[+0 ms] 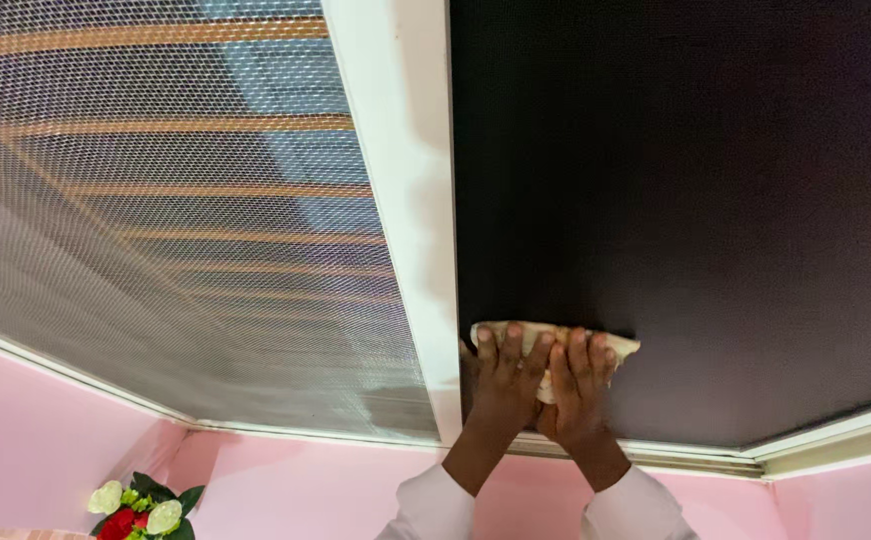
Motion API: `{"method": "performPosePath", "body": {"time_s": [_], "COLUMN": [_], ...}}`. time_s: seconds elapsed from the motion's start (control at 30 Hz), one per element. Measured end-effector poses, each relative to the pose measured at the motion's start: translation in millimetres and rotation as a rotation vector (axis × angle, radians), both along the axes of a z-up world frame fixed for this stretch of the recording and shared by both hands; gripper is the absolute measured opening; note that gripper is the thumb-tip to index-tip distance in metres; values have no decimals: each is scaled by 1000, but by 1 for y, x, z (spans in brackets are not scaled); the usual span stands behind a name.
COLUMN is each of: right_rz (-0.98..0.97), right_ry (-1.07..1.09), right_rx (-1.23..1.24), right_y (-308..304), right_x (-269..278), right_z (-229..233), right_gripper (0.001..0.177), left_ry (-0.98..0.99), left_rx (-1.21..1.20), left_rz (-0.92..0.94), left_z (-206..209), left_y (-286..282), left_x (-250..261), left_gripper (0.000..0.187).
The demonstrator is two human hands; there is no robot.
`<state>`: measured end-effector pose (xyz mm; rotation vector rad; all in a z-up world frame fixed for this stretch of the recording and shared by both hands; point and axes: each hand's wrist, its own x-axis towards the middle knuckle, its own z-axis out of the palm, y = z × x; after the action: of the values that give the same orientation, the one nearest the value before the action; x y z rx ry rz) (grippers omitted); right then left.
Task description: The person wipes a dark glass window pane with a cloth by hand, repeatedly scrubbing the surface and the adjacent frame and screen.
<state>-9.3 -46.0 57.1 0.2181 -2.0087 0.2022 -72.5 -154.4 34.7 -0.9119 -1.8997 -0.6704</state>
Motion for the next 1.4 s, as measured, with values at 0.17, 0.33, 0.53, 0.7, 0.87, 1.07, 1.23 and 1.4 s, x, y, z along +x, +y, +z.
{"method": "performPosePath", "body": {"time_s": [0.17, 0.33, 0.53, 0.7, 0.87, 1.07, 1.23, 1.4], "right_rz": [26, 55, 127, 25, -4, 42, 197, 261], "right_ry": [-8, -12, 196, 80, 19, -68, -13, 105], "right_rx": [29, -13, -29, 37, 69, 42, -68, -133], "right_y": [0, 2, 2, -5, -5, -10, -14, -13], "right_x": [4, 3, -10, 2, -3, 0, 5, 2], "right_z": [-44, -20, 88, 88, 1, -76, -19, 80], "right_gripper": [59, 54, 56, 53, 49, 49, 53, 52], "left_ry": [-30, -174, -78, 51, -96, -225, -129, 87], "left_rx": [-73, -43, 22, 104, 82, 8, -2, -16], "left_rz": [92, -41, -78, 37, 132, 140, 159, 121], "left_z": [-55, -20, 87, 78, -9, -69, 7, 102], "left_y": [-2, -3, -7, -1, -4, -15, -21, -28], "left_x": [3, 9, 4, -7, 7, 21, 35, 33], "left_gripper": [77, 74, 68, 66, 75, 74, 64, 44]}}
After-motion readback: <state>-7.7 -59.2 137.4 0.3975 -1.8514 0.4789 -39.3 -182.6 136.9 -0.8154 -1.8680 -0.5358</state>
